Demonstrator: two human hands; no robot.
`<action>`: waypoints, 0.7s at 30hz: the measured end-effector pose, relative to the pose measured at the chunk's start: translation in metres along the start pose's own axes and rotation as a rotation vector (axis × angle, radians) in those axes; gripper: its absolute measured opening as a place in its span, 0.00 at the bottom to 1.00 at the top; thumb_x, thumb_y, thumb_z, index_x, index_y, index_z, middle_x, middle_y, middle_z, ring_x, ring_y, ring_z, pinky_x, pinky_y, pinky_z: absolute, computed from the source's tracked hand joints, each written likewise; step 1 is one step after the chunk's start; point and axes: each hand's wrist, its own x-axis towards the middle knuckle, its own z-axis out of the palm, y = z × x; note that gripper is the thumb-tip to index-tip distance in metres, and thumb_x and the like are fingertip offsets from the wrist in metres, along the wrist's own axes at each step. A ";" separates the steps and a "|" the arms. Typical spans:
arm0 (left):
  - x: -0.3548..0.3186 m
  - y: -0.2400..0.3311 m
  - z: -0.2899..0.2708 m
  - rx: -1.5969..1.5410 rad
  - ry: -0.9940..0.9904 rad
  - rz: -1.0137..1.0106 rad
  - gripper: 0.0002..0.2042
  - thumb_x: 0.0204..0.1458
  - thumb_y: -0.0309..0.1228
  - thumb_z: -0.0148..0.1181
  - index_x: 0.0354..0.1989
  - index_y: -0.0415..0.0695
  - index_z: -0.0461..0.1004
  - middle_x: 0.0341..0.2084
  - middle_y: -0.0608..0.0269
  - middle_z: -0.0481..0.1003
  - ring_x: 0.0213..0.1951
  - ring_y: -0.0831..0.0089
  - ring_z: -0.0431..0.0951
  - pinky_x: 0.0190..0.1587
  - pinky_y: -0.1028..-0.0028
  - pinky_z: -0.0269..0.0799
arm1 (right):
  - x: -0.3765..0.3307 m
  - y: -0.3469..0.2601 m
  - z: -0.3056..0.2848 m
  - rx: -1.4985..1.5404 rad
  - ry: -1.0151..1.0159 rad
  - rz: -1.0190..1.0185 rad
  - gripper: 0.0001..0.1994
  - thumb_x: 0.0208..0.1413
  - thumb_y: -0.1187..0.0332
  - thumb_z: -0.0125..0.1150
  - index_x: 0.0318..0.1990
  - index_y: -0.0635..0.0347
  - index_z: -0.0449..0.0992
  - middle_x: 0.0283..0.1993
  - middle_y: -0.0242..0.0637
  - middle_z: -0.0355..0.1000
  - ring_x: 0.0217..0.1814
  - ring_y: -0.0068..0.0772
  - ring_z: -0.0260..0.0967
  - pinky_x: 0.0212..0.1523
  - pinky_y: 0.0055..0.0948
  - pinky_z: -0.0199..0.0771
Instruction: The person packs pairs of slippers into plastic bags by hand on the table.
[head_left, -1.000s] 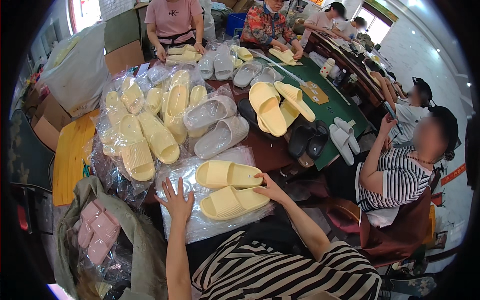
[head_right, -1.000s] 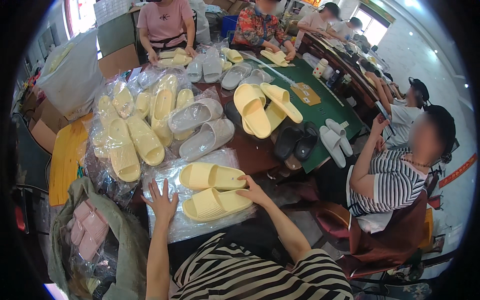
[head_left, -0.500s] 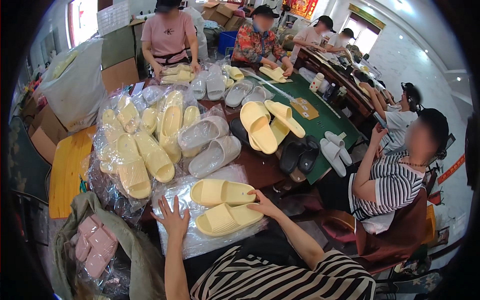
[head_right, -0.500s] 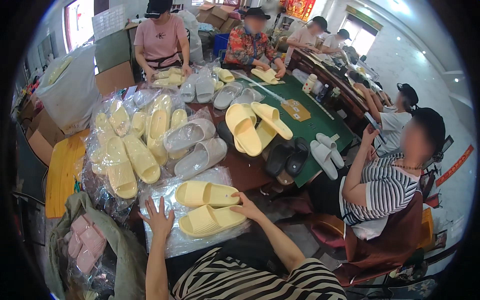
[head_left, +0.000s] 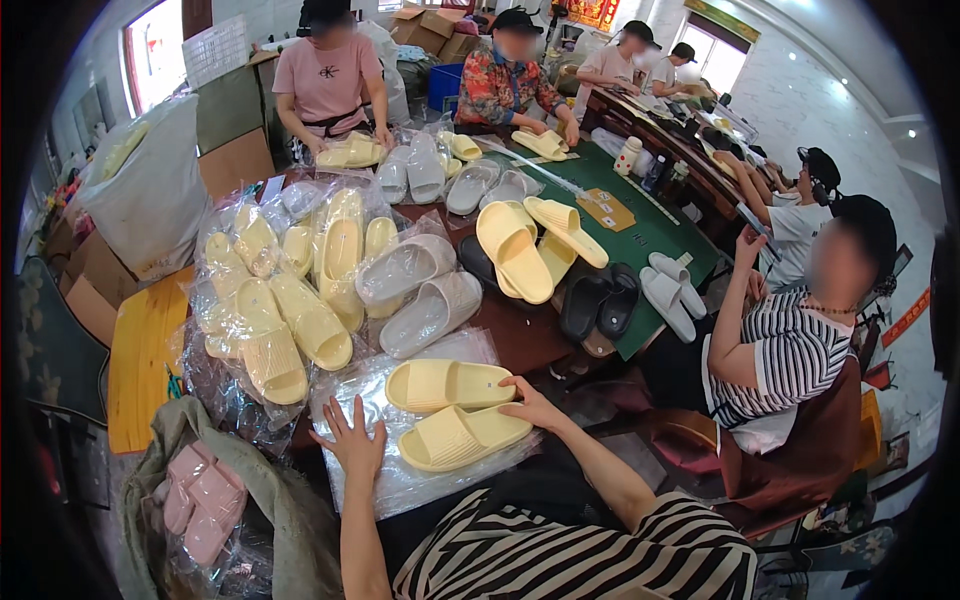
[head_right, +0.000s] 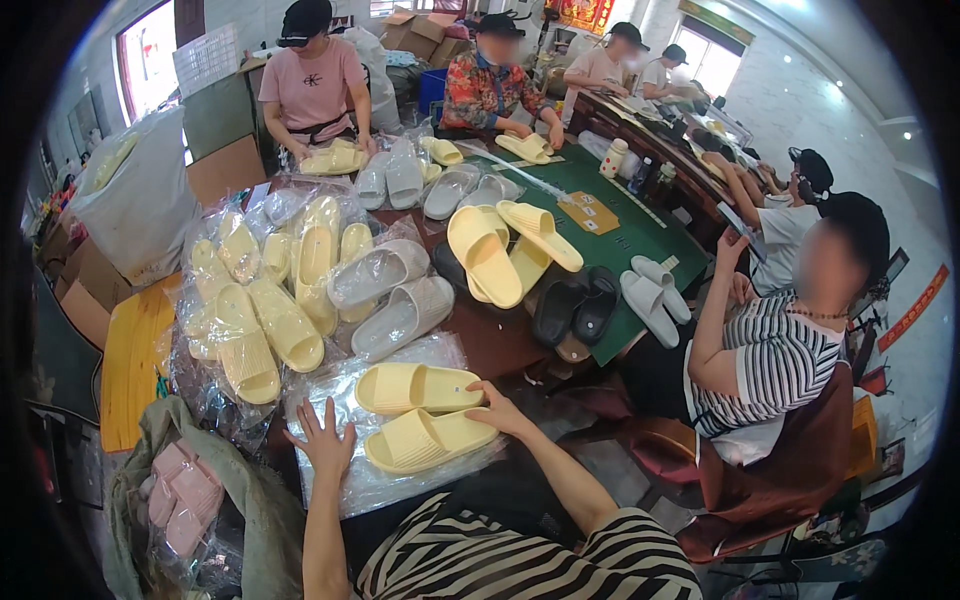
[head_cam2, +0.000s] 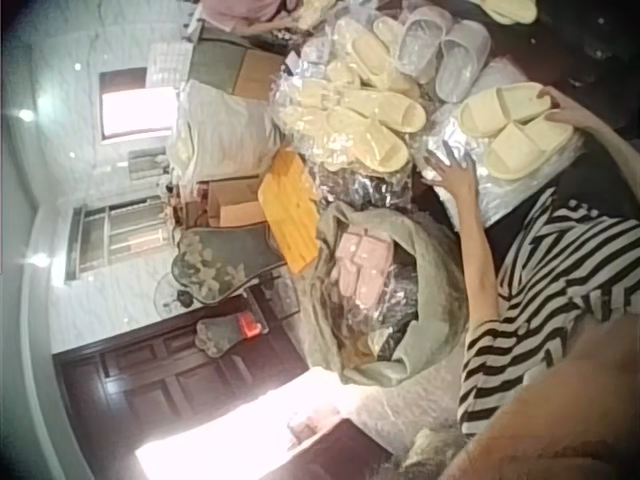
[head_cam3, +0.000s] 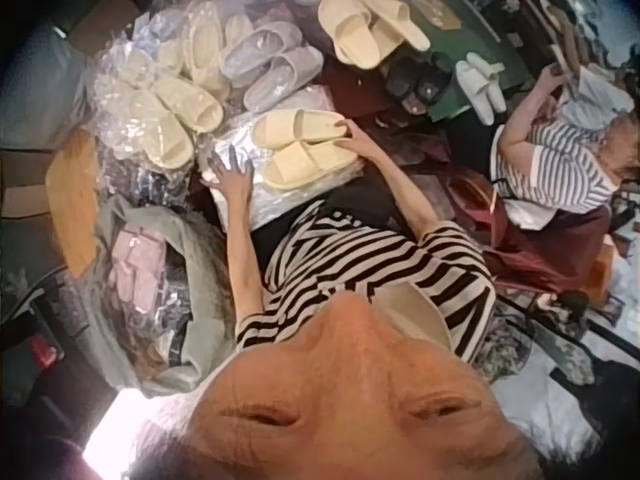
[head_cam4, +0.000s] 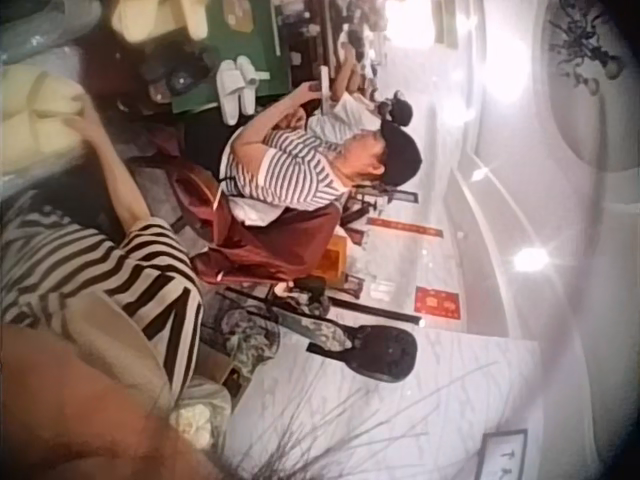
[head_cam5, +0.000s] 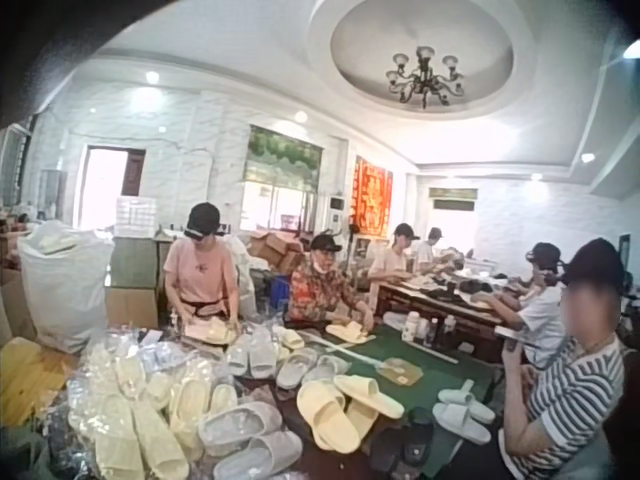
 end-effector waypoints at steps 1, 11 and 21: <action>-0.001 -0.001 0.000 0.004 0.000 0.002 0.34 0.53 0.50 0.56 0.71 0.59 0.59 0.75 0.49 0.40 0.75 0.50 0.37 0.65 0.28 0.21 | -0.002 0.000 0.001 0.005 0.001 -0.001 0.29 0.51 0.65 0.70 0.60 0.51 0.64 0.45 0.39 0.72 0.49 0.30 0.69 0.52 0.29 0.69; -0.003 -0.004 0.003 0.022 -0.018 -0.003 0.35 0.53 0.51 0.57 0.71 0.59 0.58 0.75 0.48 0.40 0.75 0.49 0.37 0.65 0.27 0.22 | -0.004 -0.009 -0.001 -0.029 -0.029 0.063 0.29 0.53 0.72 0.69 0.61 0.56 0.63 0.51 0.37 0.70 0.54 0.27 0.67 0.55 0.27 0.69; 0.000 0.000 0.000 0.032 -0.072 -0.007 0.36 0.55 0.53 0.54 0.73 0.60 0.55 0.75 0.50 0.39 0.75 0.49 0.36 0.64 0.26 0.21 | -0.015 -0.085 -0.016 0.158 -0.041 -0.093 0.18 0.51 0.76 0.69 0.47 0.55 0.69 0.46 0.29 0.67 0.48 0.21 0.68 0.48 0.22 0.71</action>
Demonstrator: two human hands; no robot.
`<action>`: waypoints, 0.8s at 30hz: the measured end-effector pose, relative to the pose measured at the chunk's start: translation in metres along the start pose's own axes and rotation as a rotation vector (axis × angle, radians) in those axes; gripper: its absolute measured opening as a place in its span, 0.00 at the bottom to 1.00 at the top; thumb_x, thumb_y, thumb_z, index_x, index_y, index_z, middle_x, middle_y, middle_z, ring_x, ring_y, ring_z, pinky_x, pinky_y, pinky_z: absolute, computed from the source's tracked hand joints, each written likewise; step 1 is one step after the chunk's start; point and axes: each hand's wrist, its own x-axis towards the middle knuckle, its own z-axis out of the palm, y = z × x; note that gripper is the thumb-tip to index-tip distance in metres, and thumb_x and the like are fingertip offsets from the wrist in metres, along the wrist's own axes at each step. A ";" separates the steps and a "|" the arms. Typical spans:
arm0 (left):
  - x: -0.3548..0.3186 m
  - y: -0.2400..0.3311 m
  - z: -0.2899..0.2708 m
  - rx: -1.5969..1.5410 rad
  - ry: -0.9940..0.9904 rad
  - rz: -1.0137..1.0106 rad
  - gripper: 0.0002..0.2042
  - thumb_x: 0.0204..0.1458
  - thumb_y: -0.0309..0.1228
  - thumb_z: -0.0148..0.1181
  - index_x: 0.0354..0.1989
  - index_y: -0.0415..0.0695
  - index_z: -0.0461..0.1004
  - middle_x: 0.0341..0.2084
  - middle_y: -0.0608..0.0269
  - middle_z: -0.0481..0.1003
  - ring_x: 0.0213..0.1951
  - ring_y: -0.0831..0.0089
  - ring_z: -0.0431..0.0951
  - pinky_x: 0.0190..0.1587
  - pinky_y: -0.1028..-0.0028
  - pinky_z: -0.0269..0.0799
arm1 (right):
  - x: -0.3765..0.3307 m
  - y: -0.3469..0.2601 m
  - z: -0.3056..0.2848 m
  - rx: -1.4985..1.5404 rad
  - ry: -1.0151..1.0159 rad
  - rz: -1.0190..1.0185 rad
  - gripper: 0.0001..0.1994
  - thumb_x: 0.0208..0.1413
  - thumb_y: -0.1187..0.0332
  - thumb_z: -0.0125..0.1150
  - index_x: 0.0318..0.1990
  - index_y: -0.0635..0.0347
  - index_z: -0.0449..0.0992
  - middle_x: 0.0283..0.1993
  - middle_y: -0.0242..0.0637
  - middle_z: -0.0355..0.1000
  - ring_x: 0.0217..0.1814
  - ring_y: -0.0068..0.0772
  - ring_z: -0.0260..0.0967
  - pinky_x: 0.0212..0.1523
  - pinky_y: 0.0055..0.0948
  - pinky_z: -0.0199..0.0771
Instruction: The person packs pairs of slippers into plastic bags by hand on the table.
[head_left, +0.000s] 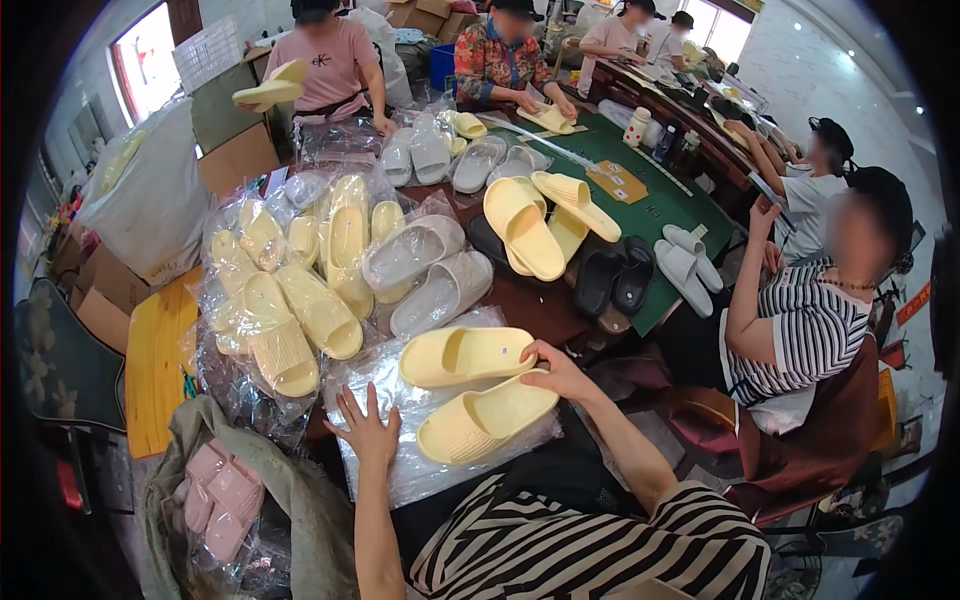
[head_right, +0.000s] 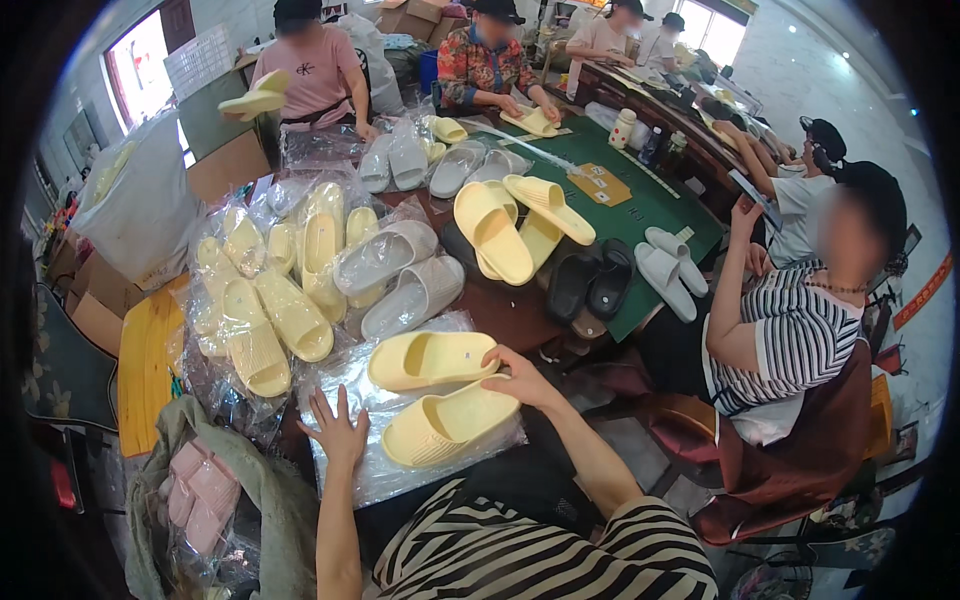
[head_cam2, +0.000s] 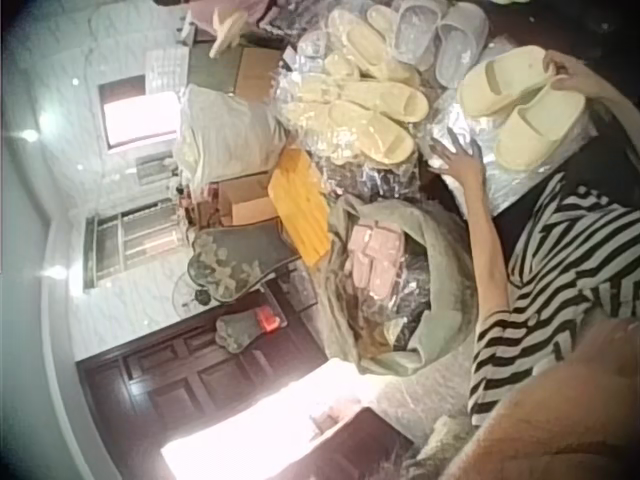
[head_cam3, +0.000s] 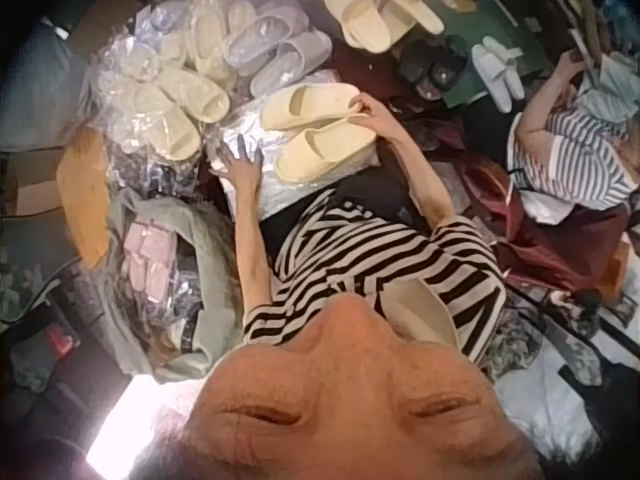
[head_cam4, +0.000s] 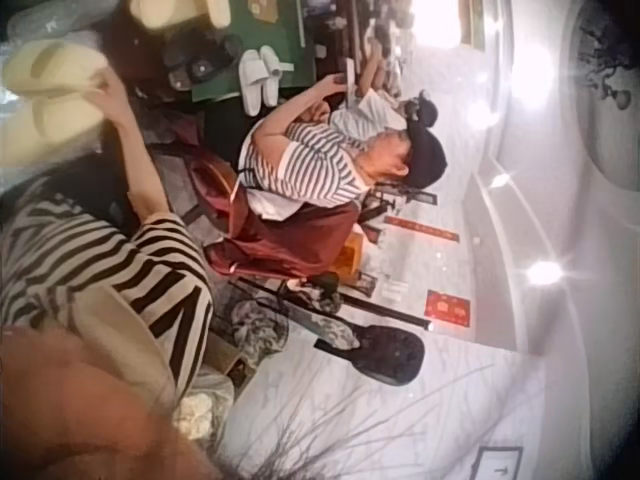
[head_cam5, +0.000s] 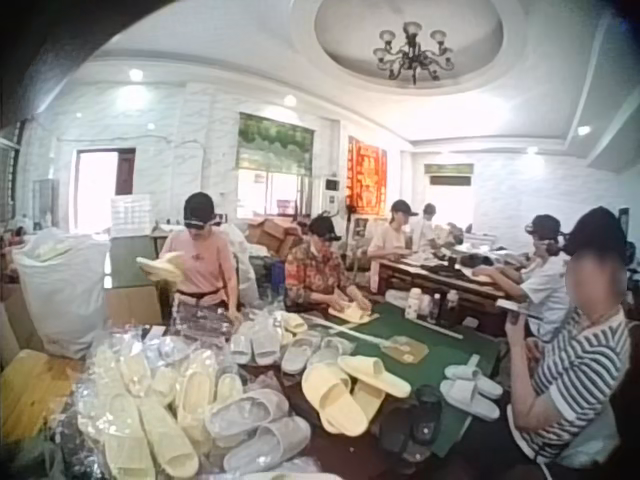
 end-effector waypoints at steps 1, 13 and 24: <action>0.000 -0.002 0.001 0.002 -0.003 -0.005 0.36 0.55 0.53 0.54 0.73 0.60 0.55 0.75 0.50 0.39 0.75 0.49 0.36 0.64 0.26 0.21 | -0.003 -0.019 0.005 0.047 0.018 0.010 0.17 0.52 0.76 0.68 0.47 0.55 0.69 0.45 0.30 0.69 0.47 0.21 0.68 0.48 0.23 0.70; 0.010 0.001 0.010 -0.041 0.145 0.037 0.32 0.56 0.50 0.58 0.69 0.57 0.59 0.71 0.55 0.50 0.73 0.51 0.47 0.63 0.23 0.28 | -0.002 -0.035 0.050 0.433 -0.101 0.029 0.16 0.54 0.73 0.69 0.45 0.53 0.67 0.47 0.29 0.67 0.53 0.23 0.66 0.53 0.26 0.69; 0.017 -0.019 -0.014 0.086 0.151 0.202 0.23 0.58 0.42 0.53 0.61 0.47 0.70 0.65 0.54 0.61 0.73 0.52 0.46 0.63 0.24 0.29 | 0.008 0.030 0.056 0.119 -0.138 0.163 0.14 0.56 0.71 0.66 0.46 0.53 0.67 0.46 0.29 0.66 0.51 0.22 0.66 0.51 0.25 0.68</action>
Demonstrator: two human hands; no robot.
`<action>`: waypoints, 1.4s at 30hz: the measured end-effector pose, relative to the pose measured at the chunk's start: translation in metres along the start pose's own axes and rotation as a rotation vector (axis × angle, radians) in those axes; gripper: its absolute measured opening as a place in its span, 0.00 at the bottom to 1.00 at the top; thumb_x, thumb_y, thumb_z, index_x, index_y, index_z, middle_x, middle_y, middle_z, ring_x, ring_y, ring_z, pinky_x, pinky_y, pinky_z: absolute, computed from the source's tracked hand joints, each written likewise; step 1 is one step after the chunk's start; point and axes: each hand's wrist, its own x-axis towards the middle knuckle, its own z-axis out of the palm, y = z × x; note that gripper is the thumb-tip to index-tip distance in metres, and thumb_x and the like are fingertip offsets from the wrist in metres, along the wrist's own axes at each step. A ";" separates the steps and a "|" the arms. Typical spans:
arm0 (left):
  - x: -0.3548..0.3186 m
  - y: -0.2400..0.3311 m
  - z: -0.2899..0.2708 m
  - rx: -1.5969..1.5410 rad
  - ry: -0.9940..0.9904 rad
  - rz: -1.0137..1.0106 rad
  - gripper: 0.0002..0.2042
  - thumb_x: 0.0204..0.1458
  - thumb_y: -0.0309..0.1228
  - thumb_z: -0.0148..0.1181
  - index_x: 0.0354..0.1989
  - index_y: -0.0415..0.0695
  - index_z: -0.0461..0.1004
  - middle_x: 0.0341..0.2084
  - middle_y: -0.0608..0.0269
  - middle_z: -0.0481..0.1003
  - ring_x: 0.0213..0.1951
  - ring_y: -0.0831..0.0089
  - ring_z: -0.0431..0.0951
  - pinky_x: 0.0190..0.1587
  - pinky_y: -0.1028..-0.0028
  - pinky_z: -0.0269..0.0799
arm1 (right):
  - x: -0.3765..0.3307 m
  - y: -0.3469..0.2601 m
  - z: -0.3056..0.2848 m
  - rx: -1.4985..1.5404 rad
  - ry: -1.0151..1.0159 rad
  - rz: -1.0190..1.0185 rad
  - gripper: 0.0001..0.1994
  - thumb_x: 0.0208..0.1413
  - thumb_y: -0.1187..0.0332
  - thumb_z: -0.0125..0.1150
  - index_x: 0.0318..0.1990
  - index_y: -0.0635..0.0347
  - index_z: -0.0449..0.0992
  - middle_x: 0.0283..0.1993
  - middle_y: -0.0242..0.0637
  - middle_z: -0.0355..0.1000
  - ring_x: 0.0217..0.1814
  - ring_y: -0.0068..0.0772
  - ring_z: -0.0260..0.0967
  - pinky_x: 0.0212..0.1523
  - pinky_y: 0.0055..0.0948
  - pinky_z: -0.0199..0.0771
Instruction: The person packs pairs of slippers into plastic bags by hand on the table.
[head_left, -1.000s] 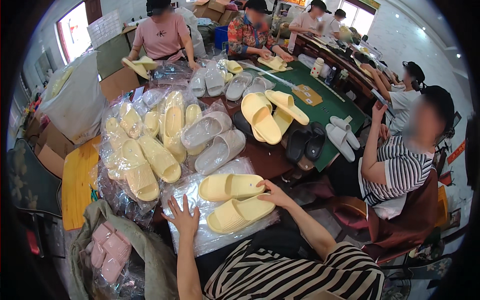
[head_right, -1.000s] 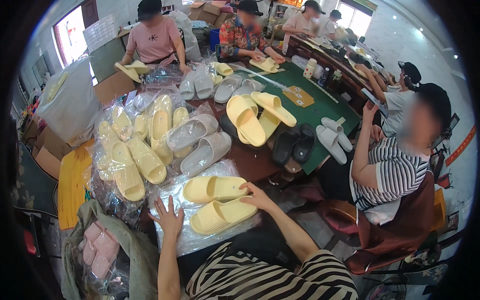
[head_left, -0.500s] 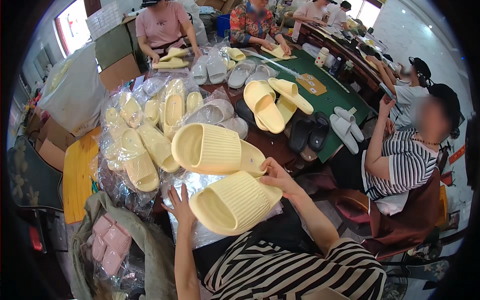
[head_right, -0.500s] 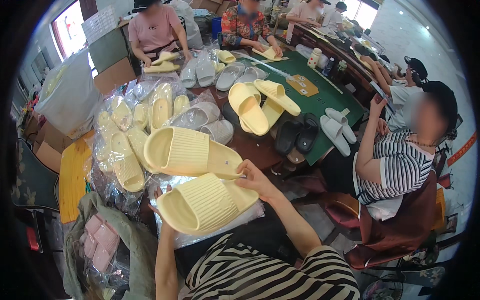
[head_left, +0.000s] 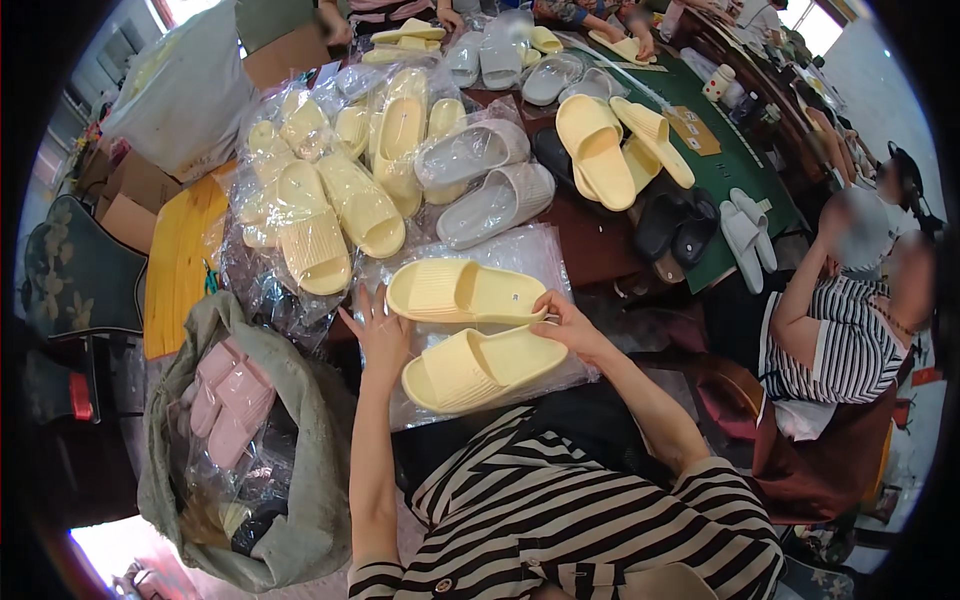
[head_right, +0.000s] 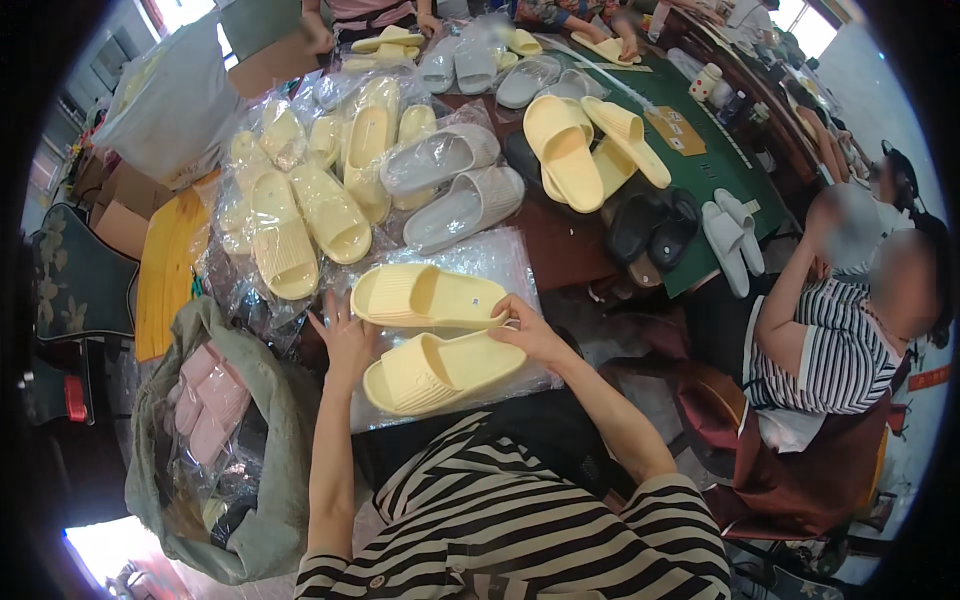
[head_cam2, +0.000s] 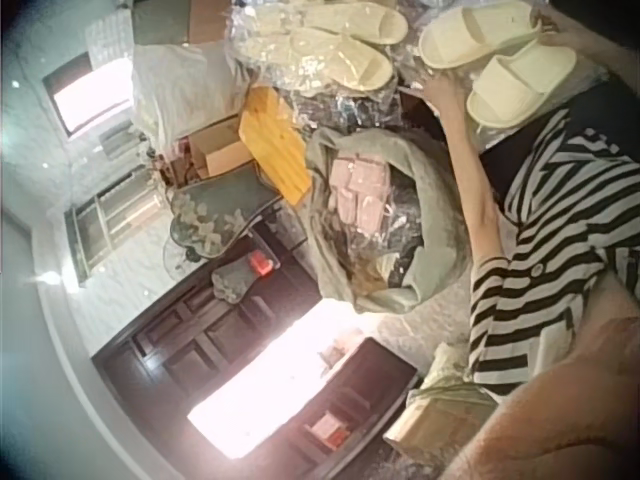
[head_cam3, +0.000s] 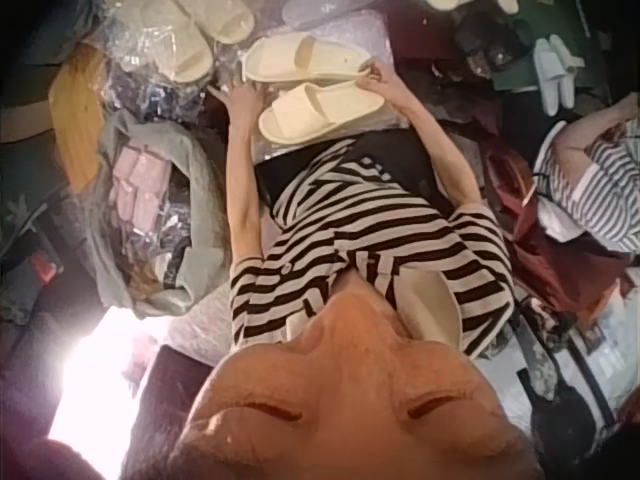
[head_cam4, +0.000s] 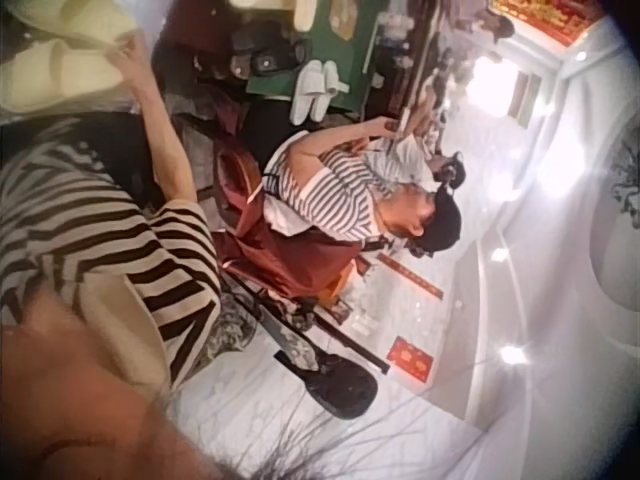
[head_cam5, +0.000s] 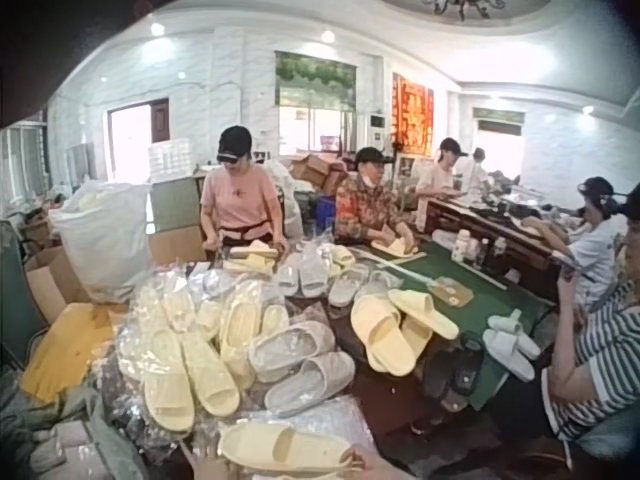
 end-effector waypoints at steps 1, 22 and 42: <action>0.001 -0.005 -0.004 -0.063 -0.044 -0.055 0.21 0.58 0.39 0.53 0.60 0.46 0.71 0.65 0.54 0.62 0.73 0.51 0.48 0.65 0.28 0.32 | 0.001 0.004 0.000 0.000 -0.011 0.003 0.14 0.56 0.71 0.66 0.46 0.53 0.67 0.46 0.29 0.66 0.51 0.22 0.66 0.51 0.25 0.68; -0.034 0.015 -0.028 -0.619 -0.108 -0.147 0.21 0.57 0.28 0.58 0.58 0.36 0.68 0.47 0.46 0.71 0.43 0.52 0.73 0.48 0.59 0.71 | 0.008 -0.065 0.058 -1.196 -0.027 -0.505 0.22 0.46 0.69 0.66 0.51 0.60 0.73 0.45 0.43 0.69 0.50 0.48 0.69 0.48 0.42 0.75; -0.057 0.006 -0.007 -0.361 -0.114 -0.177 0.23 0.64 0.40 0.48 0.63 0.39 0.66 0.69 0.48 0.57 0.69 0.46 0.52 0.69 0.50 0.45 | 0.077 -0.013 0.089 -0.831 -0.051 -0.609 0.08 0.41 0.79 0.55 0.32 0.64 0.74 0.39 0.46 0.70 0.45 0.56 0.66 0.47 0.46 0.68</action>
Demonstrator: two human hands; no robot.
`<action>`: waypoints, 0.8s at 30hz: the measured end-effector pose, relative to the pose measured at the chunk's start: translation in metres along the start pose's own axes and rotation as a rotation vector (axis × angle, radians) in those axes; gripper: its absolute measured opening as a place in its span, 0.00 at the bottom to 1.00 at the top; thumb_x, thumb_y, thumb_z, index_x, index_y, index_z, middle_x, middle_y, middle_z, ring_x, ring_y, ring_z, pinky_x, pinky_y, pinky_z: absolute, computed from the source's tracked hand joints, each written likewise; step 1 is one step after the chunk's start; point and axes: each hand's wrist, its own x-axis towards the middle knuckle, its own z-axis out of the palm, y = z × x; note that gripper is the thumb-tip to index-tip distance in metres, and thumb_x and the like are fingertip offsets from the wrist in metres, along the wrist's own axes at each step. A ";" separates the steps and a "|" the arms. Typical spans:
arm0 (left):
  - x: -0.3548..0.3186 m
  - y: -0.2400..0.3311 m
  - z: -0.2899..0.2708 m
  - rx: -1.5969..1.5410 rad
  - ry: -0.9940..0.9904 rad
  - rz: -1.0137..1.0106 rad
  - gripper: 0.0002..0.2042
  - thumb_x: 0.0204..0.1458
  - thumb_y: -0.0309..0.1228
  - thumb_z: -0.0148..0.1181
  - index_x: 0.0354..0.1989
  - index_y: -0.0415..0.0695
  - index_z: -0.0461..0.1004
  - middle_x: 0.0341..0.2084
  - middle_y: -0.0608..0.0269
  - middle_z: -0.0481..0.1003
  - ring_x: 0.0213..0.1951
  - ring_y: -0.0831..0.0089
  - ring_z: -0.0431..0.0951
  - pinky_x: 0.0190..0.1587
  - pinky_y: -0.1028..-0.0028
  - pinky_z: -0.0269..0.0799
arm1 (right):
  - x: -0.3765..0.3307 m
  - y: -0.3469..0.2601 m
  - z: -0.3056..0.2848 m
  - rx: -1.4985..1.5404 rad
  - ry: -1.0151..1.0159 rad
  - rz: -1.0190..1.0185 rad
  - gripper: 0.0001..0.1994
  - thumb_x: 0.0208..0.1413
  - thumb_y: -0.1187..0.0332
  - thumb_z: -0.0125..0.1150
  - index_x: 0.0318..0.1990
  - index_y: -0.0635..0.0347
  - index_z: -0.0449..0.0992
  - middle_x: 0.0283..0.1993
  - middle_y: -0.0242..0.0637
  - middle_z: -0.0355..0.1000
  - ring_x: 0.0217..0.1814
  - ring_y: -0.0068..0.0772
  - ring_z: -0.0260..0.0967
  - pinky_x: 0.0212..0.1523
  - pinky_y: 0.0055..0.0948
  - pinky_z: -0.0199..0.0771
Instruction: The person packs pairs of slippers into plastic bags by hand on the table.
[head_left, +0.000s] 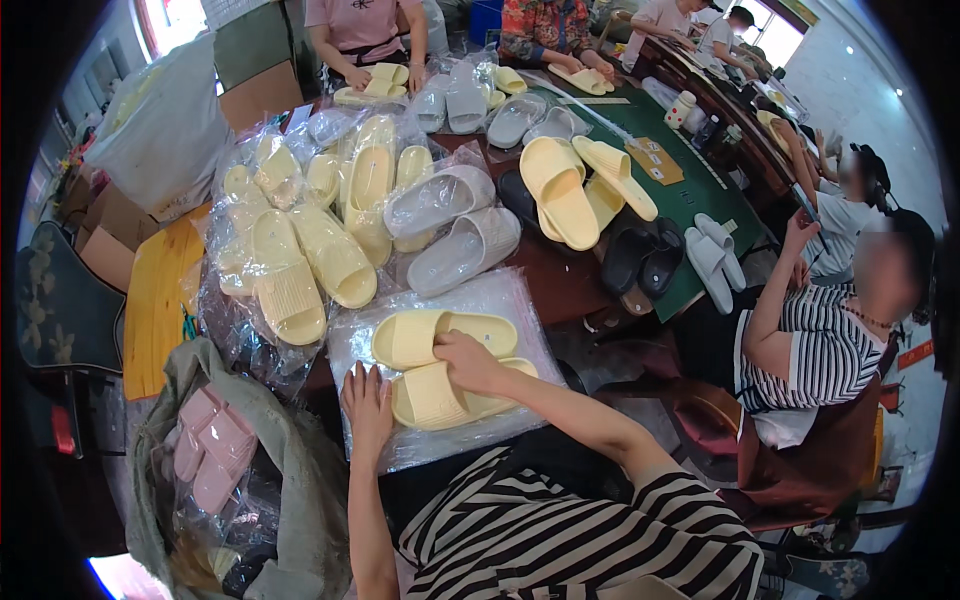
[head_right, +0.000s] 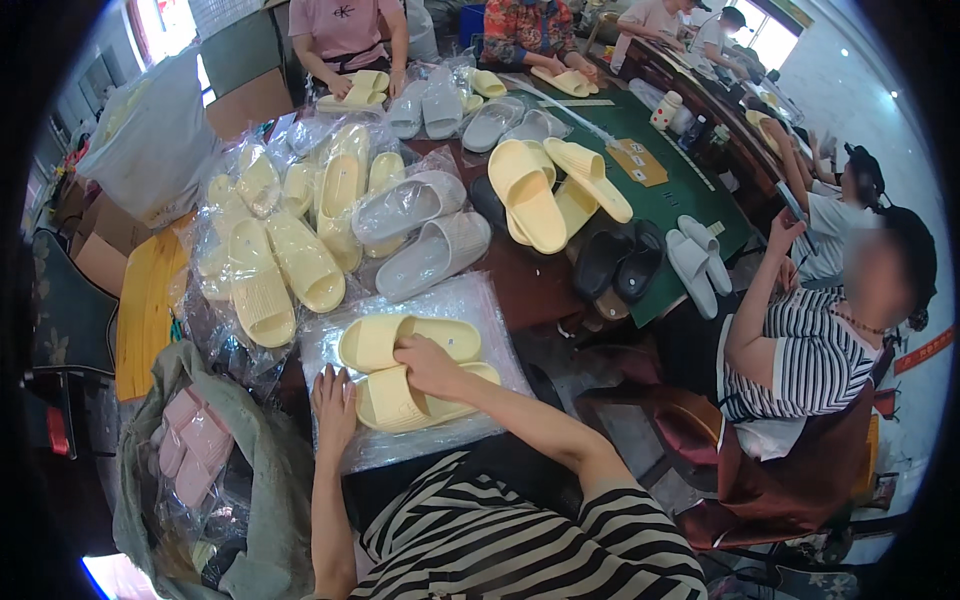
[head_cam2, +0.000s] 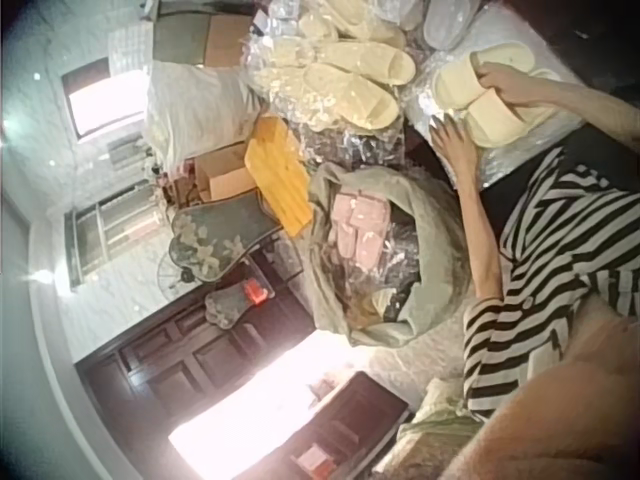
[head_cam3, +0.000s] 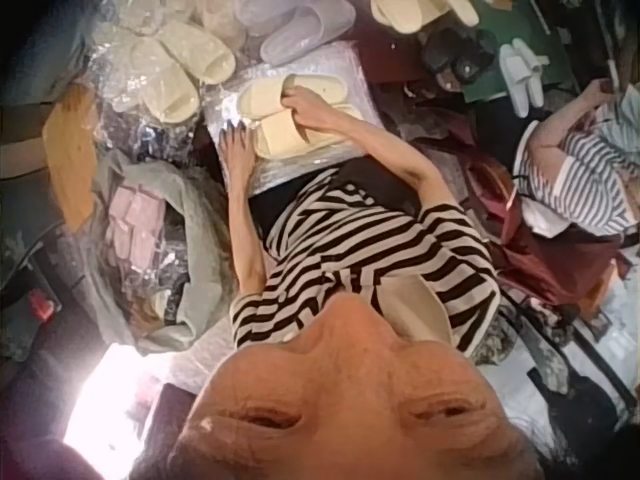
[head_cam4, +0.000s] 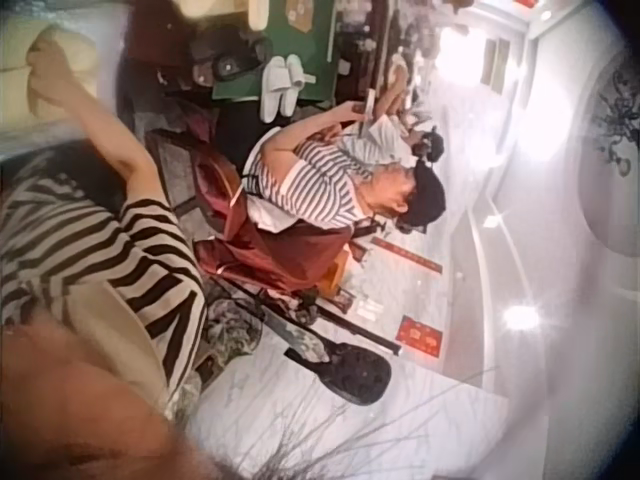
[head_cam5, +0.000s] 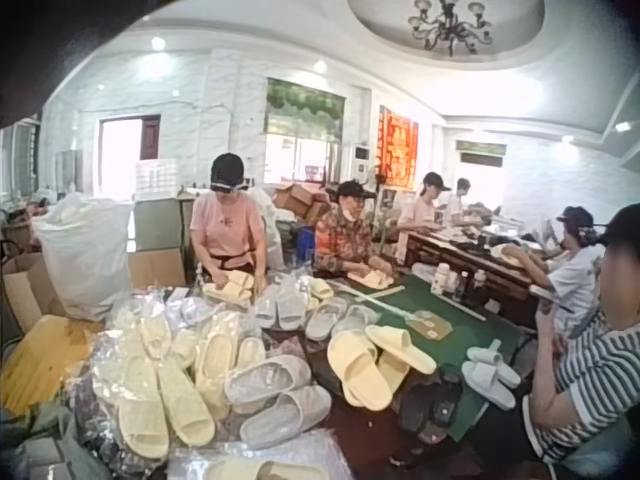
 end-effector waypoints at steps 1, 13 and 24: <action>0.001 0.000 -0.002 -0.022 -0.015 -0.002 0.23 0.65 0.40 0.47 0.63 0.39 0.67 0.69 0.48 0.57 0.70 0.46 0.52 0.70 0.50 0.45 | 0.002 0.001 -0.003 -0.011 0.000 0.032 0.09 0.42 0.78 0.55 0.33 0.64 0.75 0.40 0.47 0.70 0.46 0.56 0.66 0.47 0.46 0.68; 0.001 0.002 -0.005 0.092 0.015 0.045 0.24 0.55 0.30 0.54 0.62 0.40 0.66 0.67 0.48 0.60 0.69 0.44 0.55 0.69 0.45 0.48 | -0.003 0.028 0.016 -0.031 -0.007 0.047 0.10 0.44 0.75 0.58 0.37 0.62 0.76 0.44 0.47 0.71 0.50 0.56 0.67 0.49 0.47 0.69; -0.026 -0.007 -0.027 0.352 -0.128 0.011 0.31 0.62 0.47 0.50 0.72 0.53 0.54 0.74 0.65 0.49 0.74 0.49 0.44 0.70 0.38 0.39 | -0.006 0.023 0.007 -0.094 -0.069 0.008 0.14 0.43 0.77 0.59 0.41 0.64 0.76 0.47 0.48 0.70 0.51 0.54 0.67 0.50 0.45 0.70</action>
